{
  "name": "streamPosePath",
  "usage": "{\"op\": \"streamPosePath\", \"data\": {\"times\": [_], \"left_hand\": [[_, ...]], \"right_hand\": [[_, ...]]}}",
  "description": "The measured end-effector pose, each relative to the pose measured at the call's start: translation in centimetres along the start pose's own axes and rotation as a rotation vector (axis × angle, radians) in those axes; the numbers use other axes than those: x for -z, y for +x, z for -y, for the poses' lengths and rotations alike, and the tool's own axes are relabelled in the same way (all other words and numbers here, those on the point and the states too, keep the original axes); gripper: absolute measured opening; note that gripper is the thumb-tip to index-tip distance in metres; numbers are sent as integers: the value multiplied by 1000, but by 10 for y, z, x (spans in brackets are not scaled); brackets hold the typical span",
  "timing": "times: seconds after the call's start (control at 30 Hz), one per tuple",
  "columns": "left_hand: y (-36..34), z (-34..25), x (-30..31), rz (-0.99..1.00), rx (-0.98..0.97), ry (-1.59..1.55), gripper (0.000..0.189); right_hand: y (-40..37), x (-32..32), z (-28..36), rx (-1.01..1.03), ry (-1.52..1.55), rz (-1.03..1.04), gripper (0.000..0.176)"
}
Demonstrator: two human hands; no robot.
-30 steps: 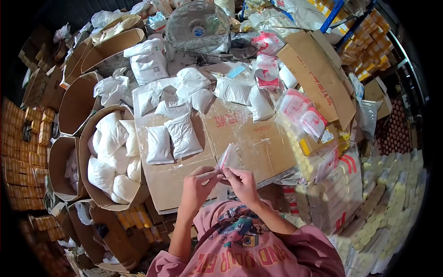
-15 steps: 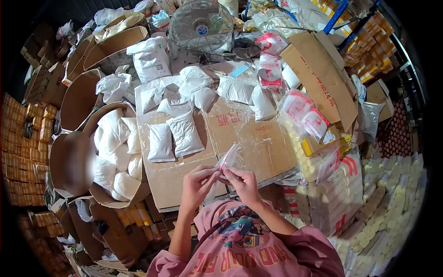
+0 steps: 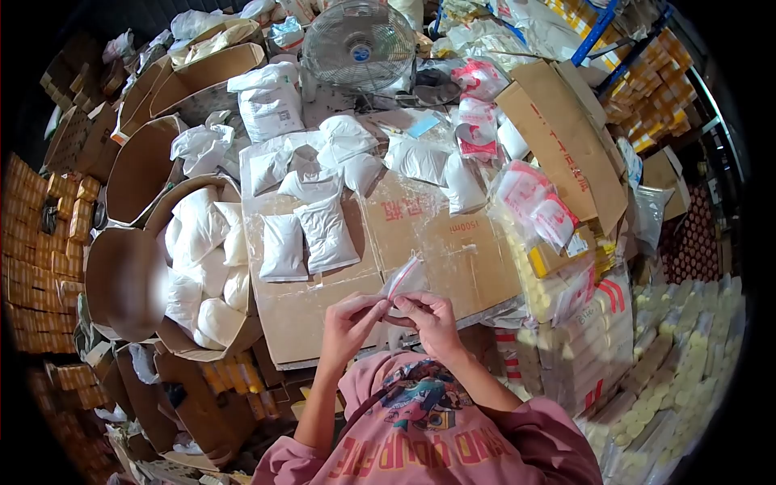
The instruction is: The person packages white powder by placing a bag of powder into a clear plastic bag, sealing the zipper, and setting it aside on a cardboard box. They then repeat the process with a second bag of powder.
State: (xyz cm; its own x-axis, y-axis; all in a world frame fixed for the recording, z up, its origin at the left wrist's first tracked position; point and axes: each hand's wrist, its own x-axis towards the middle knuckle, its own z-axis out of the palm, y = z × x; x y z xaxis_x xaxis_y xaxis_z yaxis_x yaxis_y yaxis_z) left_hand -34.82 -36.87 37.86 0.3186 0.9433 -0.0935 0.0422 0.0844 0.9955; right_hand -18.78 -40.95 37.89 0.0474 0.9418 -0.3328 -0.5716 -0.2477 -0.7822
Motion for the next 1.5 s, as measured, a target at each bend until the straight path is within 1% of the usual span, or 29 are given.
{"op": "streamPosePath", "data": {"times": [0.03, 0.1, 0.13, 0.23, 0.27, 0.33, 0.37, 0.4, 0.5, 0.6, 0.7, 0.73, 0.83, 0.87, 0.93, 1.03, 1.07, 1.13, 1.2, 1.27, 1.37, 1.4, 1.47, 1.5], "left_hand": [[0, 0, 0, 10, -11, 38, 15], [-1, -5, 1, 30, -33, 117, 15], [-2, -14, 1, 48, -58, 209, 16], [-2, -12, 0, 38, -185, 294, 19], [-3, -20, 1, 52, -162, 316, 23], [-4, -27, 5, 112, -152, 321, 24], [-4, -28, 7, 142, -145, 323, 24], [-3, -19, 8, 127, -191, 354, 25], [-2, 2, 16, 161, -163, 434, 23], [-6, -2, 11, 140, 77, 334, 19], [-10, 3, 1, 37, -56, 379, 13], [-10, 8, -3, -15, -157, 413, 11], [-14, 16, -5, -23, -187, 488, 12], [-15, 26, -7, -50, -195, 491, 13], [-15, 40, -9, -94, -134, 458, 14], [-18, 42, -11, -155, -81, 360, 17], [-20, 40, -15, -191, -64, 330, 17], [-20, 41, -23, -244, -36, 316, 16], [-17, 43, -26, -229, -37, 374, 14], [-14, 48, -32, -213, -42, 405, 9], [-8, 56, -36, -160, -159, 343, 9], [-9, 61, -34, -58, -182, 287, 11], [-15, 70, -35, 33, -178, 299, 10], [-17, 73, -36, 79, -176, 306, 9]], "right_hand": [[-1, -3, 2, 6, -28, -10, 17], [-2, -8, 6, 36, -179, -44, 16], [-2, -10, 7, 52, -254, -60, 16], [-1, -10, 4, 84, -406, -70, 17], [-1, -8, 2, 126, -510, -62, 16], [2, -3, -2, 209, -717, -47, 15], [4, -2, -4, 212, -727, -37, 15], [5, -1, -6, 213, -736, -27, 14], [4, -2, -4, 203, -820, 38, 13], [4, -4, -6, 220, -892, 89, 11], [5, -1, -20, 303, -1031, 74, 10], [6, 0, -24, 341, -1092, 61, 9], [7, 0, -23, 175, -1173, 90, 10], [9, 2, -27, 212, -1165, 114, 9], [13, 11, -43, 280, -1147, 160, 10], [14, 18, -50, 415, -1084, 208, 8], [16, 23, -50, 407, -1082, 243, 9], [16, 28, -50, 397, -1058, 238, 10], [17, 28, -47, 383, -1037, 213, 11], [19, 34, -48, 391, -1096, 191, 10], [21, 38, -48, 423, -1104, 143, 10], [18, 37, -47, 429, -1083, 120, 10], [14, 40, -52, 434, -1059, 82, 13], [13, 42, -55, 369, -1062, 77, 14]]}}
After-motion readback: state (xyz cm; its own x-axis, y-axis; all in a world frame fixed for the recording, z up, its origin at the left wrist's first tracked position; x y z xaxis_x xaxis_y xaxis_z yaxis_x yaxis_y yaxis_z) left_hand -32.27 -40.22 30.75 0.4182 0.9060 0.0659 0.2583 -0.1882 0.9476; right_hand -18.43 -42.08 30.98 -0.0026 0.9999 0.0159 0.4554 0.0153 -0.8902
